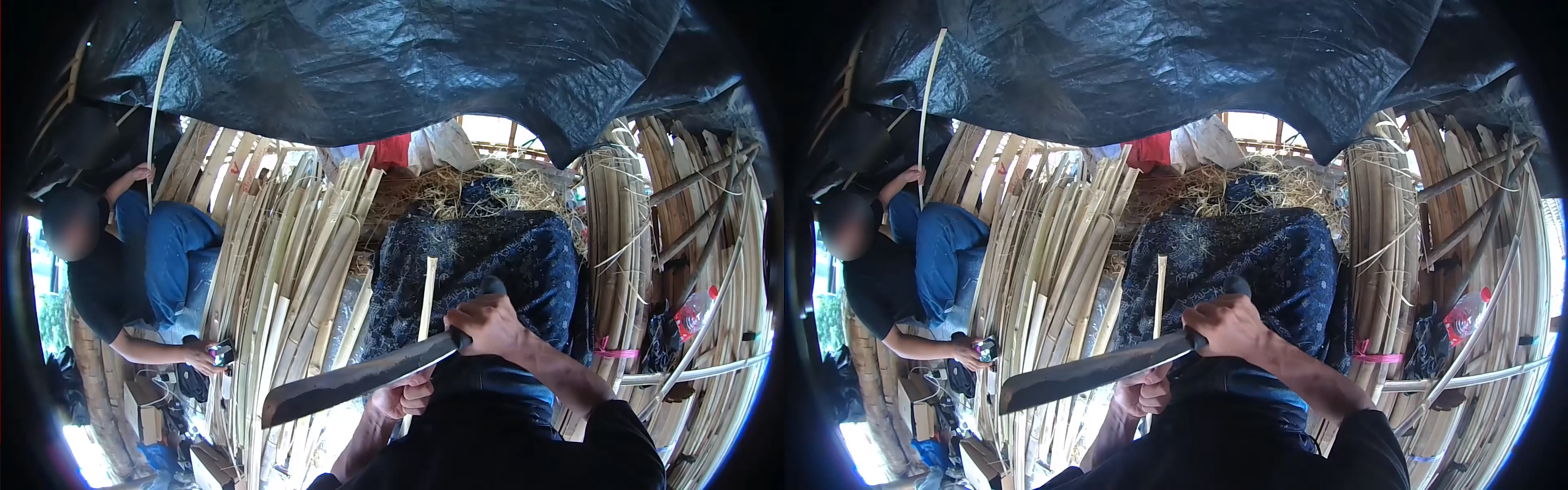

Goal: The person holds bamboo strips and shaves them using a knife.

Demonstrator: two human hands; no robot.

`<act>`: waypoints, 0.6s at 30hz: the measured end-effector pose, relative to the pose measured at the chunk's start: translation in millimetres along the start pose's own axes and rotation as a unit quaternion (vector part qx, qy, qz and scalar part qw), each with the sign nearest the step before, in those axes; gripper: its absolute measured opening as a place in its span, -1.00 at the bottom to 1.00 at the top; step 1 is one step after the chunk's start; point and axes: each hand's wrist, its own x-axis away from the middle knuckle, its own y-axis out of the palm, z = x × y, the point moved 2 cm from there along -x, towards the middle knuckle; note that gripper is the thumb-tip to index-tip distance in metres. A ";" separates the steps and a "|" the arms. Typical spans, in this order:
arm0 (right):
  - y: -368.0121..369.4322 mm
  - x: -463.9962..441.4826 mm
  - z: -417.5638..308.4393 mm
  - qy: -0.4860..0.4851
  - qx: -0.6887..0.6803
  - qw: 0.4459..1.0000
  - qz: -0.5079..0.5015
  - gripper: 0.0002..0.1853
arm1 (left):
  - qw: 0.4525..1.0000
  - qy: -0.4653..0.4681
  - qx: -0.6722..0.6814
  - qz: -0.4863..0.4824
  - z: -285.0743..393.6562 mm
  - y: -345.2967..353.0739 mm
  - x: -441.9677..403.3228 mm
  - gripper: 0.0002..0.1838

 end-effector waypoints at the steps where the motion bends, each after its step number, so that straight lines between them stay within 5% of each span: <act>1: -3.9 -1.5 4.3 -0.003 0.032 0.999 -0.014 -0.76 | 1.000 -0.003 0.000 0.000 -0.5 6.5 1.9 -0.70; 3: -18.9 -7.3 32.0 -0.019 0.105 0.993 0.058 -0.71 | 0.990 0.053 -0.094 0.096 1.5 16.0 5.4 -0.68; 5: -26.8 -3.0 90.6 0.169 0.128 0.973 0.086 -0.88 | 0.993 0.045 -0.089 0.067 -15.2 10.1 18.6 -0.64; 6: -35.3 -1.0 114.2 0.162 0.300 0.925 0.170 -0.88 | 0.989 0.028 -0.120 0.080 -30.0 8.7 24.9 -0.66; 8: -57.4 7.4 159.7 0.320 0.214 0.907 0.169 -0.78 | 0.984 0.012 -0.152 0.094 -39.6 11.0 32.6 -0.67; 10: -74.7 9.4 141.3 0.333 0.159 0.912 0.179 -0.82 | 0.956 0.074 -0.221 0.178 -29.2 10.2 28.8 -0.71; 11: -76.5 13.6 130.4 0.341 0.098 0.916 0.186 -0.83 | 0.887 0.114 -0.282 0.347 -25.9 22.9 21.4 -0.65; 12: -74.4 15.3 113.4 0.366 0.039 0.913 0.179 -0.83 | 0.880 0.117 -0.305 0.345 -18.0 22.7 16.9 -0.67; 13: -65.4 20.2 96.2 0.277 0.053 0.931 0.233 -0.82 | 0.873 0.118 -0.327 0.344 -11.6 21.8 13.9 -0.68; 15: -62.3 16.9 59.0 0.357 -0.050 0.924 0.128 -0.83 | 0.866 0.136 -0.344 0.337 -1.5 30.4 -2.3 -0.70; 18: -33.7 25.9 28.1 0.257 -0.078 0.959 0.094 -0.80 | 0.851 0.135 -0.376 0.340 3.5 33.9 -14.1 -0.70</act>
